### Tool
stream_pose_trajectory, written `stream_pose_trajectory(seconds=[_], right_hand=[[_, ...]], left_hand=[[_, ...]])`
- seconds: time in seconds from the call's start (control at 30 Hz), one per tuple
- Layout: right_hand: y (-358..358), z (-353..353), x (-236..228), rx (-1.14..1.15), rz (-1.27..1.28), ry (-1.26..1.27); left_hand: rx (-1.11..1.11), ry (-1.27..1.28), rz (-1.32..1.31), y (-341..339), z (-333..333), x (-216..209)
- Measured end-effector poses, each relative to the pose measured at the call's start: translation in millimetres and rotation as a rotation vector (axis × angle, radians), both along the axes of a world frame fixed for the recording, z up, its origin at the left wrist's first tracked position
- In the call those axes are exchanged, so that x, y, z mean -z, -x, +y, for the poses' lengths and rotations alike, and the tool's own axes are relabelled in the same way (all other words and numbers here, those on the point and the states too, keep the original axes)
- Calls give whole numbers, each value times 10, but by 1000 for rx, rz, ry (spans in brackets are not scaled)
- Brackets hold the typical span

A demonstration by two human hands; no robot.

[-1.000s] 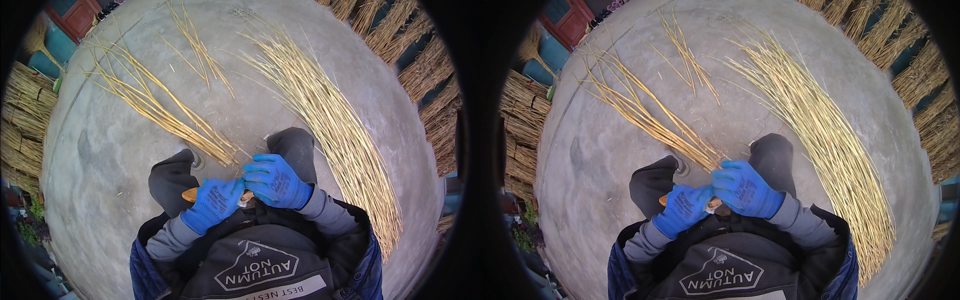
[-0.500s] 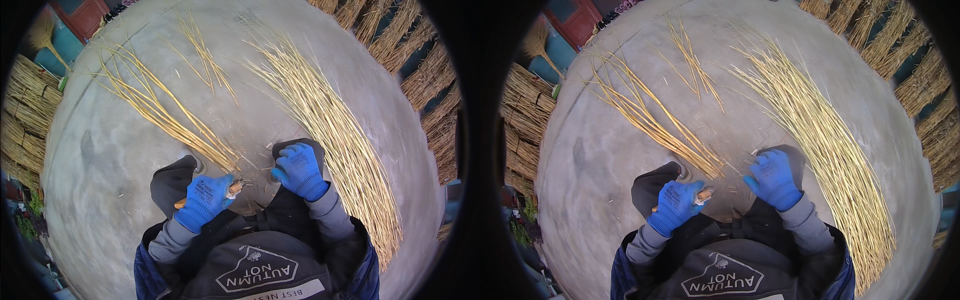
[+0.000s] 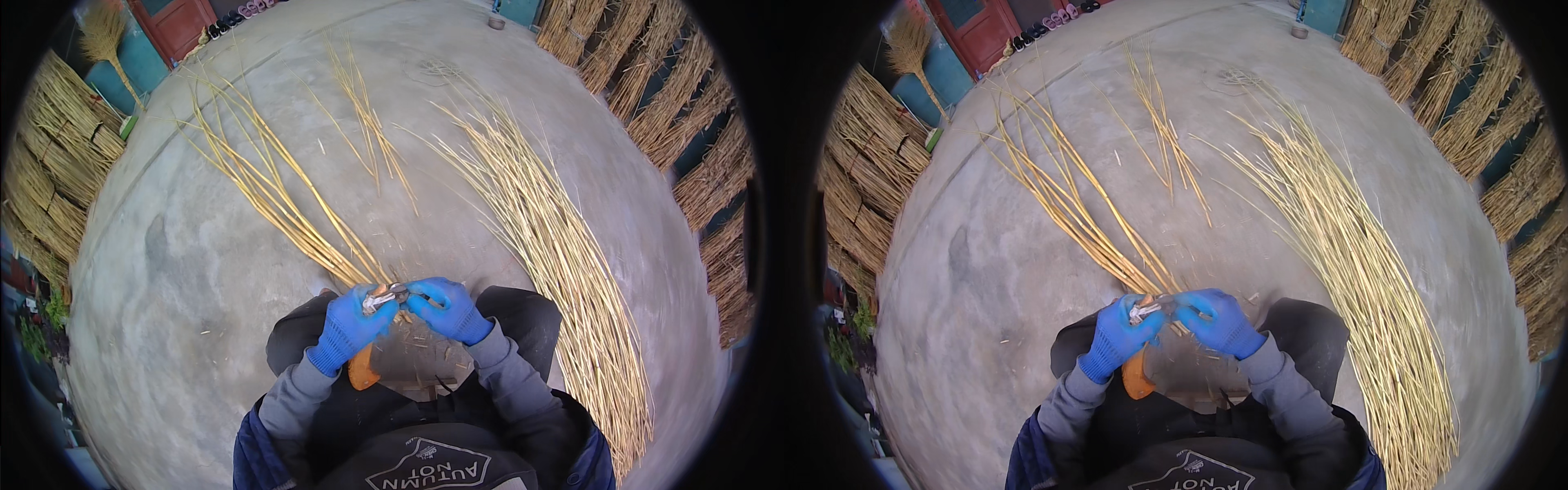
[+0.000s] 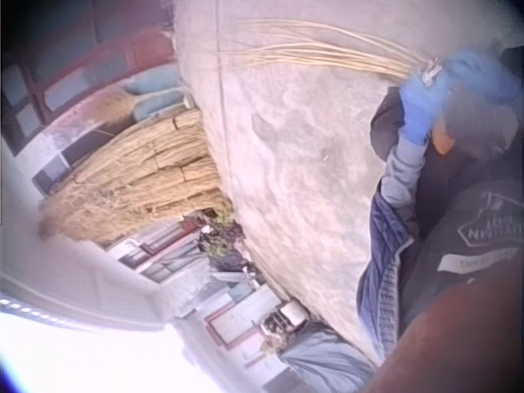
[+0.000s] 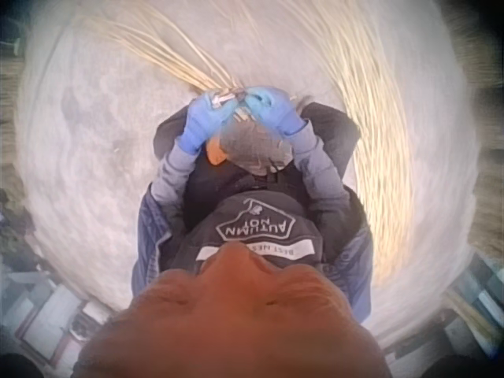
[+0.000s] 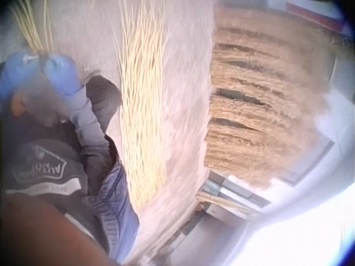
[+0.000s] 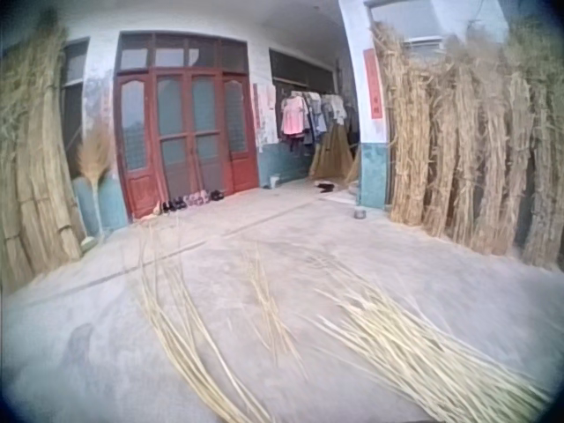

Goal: The person sits on the floor and repeatedly peels thin strips from bamboo stalks using a curved knife. They hold each stalk with one hand and draw the blade along its length to remove a strip, then set the stalk aside and pick up another.

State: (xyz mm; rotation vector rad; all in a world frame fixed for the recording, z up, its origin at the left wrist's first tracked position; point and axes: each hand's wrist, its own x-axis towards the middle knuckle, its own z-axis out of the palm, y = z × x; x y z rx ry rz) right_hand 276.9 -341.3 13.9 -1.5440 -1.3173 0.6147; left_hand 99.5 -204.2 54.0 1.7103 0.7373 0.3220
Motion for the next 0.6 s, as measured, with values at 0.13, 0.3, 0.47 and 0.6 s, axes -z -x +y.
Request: stream_pose_trajectory(seconds=[0.13,0.3,0.47,0.6], right_hand=[[-586,709,831,128,605,117],[-1241,1385,2348,479,46,437],[-1703,1857,3362,467,-299,495],[-2161,2369,3688,515,-503,510]], left_hand=[[-161,177,-49,-169,544,-134],[-275,368,25,-269,929,-146],[-380,236,232,-161,1319,-92],[-491,170,312,-105,1634,8]])
